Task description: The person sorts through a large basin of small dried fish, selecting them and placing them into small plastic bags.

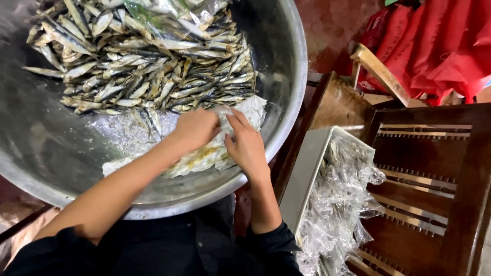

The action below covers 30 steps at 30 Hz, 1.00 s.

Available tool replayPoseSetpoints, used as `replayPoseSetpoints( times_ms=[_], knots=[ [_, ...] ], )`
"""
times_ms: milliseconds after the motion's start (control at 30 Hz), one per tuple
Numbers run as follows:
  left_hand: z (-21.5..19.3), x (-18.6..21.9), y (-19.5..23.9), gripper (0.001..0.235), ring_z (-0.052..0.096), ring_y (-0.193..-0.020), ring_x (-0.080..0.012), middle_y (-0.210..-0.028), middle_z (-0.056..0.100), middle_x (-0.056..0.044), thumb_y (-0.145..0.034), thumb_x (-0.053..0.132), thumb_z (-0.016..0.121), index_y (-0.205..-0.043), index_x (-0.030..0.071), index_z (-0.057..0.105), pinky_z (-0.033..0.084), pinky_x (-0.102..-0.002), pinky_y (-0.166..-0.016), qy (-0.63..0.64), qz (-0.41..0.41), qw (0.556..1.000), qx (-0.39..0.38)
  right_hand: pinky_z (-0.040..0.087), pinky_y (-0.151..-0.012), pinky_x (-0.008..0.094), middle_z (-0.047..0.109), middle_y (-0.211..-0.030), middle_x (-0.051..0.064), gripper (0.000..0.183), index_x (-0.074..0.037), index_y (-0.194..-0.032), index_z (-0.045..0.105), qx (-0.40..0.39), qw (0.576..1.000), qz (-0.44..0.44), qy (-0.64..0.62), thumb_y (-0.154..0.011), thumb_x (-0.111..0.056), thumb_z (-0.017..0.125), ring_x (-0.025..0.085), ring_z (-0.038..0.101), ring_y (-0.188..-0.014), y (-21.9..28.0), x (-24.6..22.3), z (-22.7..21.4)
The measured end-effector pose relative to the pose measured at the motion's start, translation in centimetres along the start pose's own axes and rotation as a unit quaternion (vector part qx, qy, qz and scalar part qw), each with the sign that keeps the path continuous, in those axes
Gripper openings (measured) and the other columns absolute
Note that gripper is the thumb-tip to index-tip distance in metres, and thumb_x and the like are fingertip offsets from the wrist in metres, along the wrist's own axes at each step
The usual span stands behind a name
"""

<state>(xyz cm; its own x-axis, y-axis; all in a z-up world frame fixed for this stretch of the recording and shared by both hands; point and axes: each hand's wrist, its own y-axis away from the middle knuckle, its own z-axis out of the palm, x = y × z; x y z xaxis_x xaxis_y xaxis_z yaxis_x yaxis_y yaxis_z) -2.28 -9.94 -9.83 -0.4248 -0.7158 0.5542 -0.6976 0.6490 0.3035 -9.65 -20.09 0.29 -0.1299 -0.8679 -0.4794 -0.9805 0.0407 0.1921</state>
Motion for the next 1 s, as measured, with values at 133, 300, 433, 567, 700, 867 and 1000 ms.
replayPoseSetpoints(
  times_ms=[133, 300, 433, 567, 700, 867, 1000],
  knots=[
    [-7.7, -0.3, 1.6, 0.021, 0.059, -0.091, -0.0447, -0.091, 0.065, -0.023, -0.082, 0.018, 0.055, -0.092, 0.005, 0.068, 0.047, -0.053, -0.075, 0.270, 0.036, 0.956, 0.109, 0.052, -0.068, 0.048, 0.054, -0.120, 0.008, 0.047, -0.006, -0.123, 0.052, -0.014, 1.000, 0.016, 0.023, -0.076, -0.002, 0.048, 0.037, 0.062, -0.089, -0.4, 1.1, 0.8],
    [1.3, -9.4, -8.5, 0.011, 0.064, -0.078, -0.0357, -0.079, 0.067, -0.015, -0.079, 0.006, 0.060, -0.085, 0.002, 0.069, 0.052, -0.047, -0.067, 0.124, -0.004, 0.972, 0.201, 0.051, -0.070, 0.047, 0.058, -0.114, 0.005, 0.046, -0.014, -0.118, 0.057, -0.029, 0.996, 0.051, 0.069, -0.075, -0.003, 0.044, 0.036, 0.062, -0.088, 0.1, 1.2, 0.8],
    [3.9, -8.5, -8.6, 0.012, 0.063, -0.075, -0.0326, -0.075, 0.064, -0.015, -0.078, 0.005, 0.059, -0.080, -0.002, 0.068, 0.053, -0.048, -0.065, -0.045, -0.057, 0.984, 0.165, 0.050, -0.074, 0.049, 0.059, -0.112, 0.009, 0.043, -0.009, -0.115, 0.059, 0.017, 0.997, 0.050, 0.057, -0.075, -0.001, 0.045, 0.038, 0.060, -0.092, 1.6, -0.7, -1.6],
    [5.5, -8.0, -8.3, 0.007, 0.061, -0.082, -0.0363, -0.081, 0.062, -0.016, -0.073, 0.005, 0.062, -0.074, 0.002, 0.068, 0.043, -0.047, -0.070, -0.116, -0.026, 0.955, 0.271, 0.049, -0.078, 0.046, 0.060, -0.112, 0.015, 0.041, -0.004, -0.114, 0.060, 0.092, 0.993, 0.069, 0.025, -0.077, 0.001, 0.045, 0.038, 0.059, -0.097, 2.9, -1.4, -2.6],
    [1.3, -8.0, -7.0, 0.024, 0.064, -0.071, -0.0403, -0.069, 0.065, -0.015, -0.079, 0.024, 0.058, -0.066, 0.006, 0.068, 0.046, -0.049, -0.065, 0.056, -0.067, 0.982, 0.167, 0.048, -0.081, 0.045, 0.058, -0.113, 0.020, 0.037, 0.004, -0.114, 0.057, 0.148, 0.988, 0.040, -0.002, -0.079, 0.003, 0.045, 0.039, 0.058, -0.100, 2.7, -2.0, -2.7],
    [-7.9, -4.7, 1.4, 0.012, 0.064, -0.077, -0.0363, -0.075, 0.067, -0.012, -0.079, 0.015, 0.060, -0.078, 0.010, 0.071, 0.049, -0.043, -0.066, 0.227, -0.004, 0.954, 0.195, 0.052, -0.072, 0.038, 0.056, -0.114, 0.020, 0.037, 0.006, -0.115, 0.054, 0.154, 0.988, 0.008, 0.000, -0.079, 0.004, 0.046, 0.035, 0.062, -0.091, 1.0, -1.2, -1.7],
    [-13.1, -2.2, 8.3, 0.011, 0.063, -0.079, -0.0380, -0.077, 0.068, -0.015, -0.073, 0.011, 0.065, -0.082, 0.009, 0.072, 0.049, -0.042, -0.068, 0.321, 0.062, 0.919, 0.220, 0.053, -0.063, 0.035, 0.054, -0.120, 0.016, 0.038, 0.006, -0.118, 0.053, 0.149, 0.989, -0.010, 0.016, -0.080, 0.001, 0.047, 0.024, 0.063, -0.070, -0.9, 0.0, -0.5]
  ],
)
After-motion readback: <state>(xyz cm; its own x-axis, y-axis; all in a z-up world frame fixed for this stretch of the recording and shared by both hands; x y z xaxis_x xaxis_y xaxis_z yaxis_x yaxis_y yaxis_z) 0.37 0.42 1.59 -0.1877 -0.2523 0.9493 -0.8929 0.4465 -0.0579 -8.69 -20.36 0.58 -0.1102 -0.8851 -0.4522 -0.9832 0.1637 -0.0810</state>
